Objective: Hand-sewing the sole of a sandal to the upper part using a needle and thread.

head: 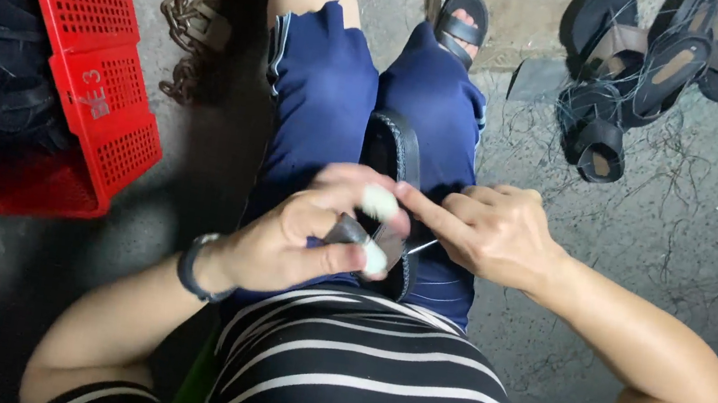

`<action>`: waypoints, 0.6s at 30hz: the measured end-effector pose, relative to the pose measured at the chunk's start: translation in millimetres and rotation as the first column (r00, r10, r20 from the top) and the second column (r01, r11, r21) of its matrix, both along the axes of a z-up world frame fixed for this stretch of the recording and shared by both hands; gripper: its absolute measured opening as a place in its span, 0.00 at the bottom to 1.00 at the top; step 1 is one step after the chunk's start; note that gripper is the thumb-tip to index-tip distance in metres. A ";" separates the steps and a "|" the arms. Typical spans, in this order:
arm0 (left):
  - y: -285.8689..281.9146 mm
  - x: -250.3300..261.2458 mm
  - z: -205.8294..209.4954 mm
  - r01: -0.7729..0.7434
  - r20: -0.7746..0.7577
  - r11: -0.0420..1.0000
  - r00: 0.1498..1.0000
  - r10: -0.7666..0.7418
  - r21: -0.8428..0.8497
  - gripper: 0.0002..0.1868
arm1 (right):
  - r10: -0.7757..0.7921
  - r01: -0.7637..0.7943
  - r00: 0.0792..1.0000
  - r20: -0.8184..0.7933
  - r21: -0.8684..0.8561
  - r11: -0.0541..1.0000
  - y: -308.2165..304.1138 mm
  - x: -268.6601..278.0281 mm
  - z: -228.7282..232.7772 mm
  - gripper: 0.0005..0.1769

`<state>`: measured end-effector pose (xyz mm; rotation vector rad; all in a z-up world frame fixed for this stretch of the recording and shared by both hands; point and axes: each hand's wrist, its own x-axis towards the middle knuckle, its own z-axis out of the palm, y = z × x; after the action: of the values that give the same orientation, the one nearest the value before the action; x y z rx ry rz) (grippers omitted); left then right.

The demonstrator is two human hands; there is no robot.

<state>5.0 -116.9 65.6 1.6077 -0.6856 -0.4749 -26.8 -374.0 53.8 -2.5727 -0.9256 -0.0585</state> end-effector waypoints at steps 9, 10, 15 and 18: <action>36.0 40.0 -3.9 -0.391 -0.396 0.912 0.823 0.407 0.125 0.19 | 0.000 0.005 0.992 -0.130 0.038 0.999 -3.1 0.2 1.3 0.21; 41.6 41.1 -10.9 -0.470 0.233 0.856 0.876 0.423 0.215 0.09 | -0.021 0.025 0.991 -0.131 0.028 0.999 -3.8 -4.1 1.2 0.19; -6.0 -7.0 -23.7 -0.416 0.416 0.880 0.859 0.298 0.229 0.23 | -0.033 0.033 0.996 -0.080 0.008 0.999 -0.1 -9.8 4.3 0.19; -16.3 -24.2 -46.0 -0.242 0.464 0.961 0.872 0.157 0.131 0.19 | -0.028 0.028 0.998 -0.056 0.011 1.000 -2.1 -7.6 9.4 0.20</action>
<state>-19.2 -133.2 19.5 1.9701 -0.8236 -0.0022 -34.4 -376.1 63.2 -2.5631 -0.8662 0.0005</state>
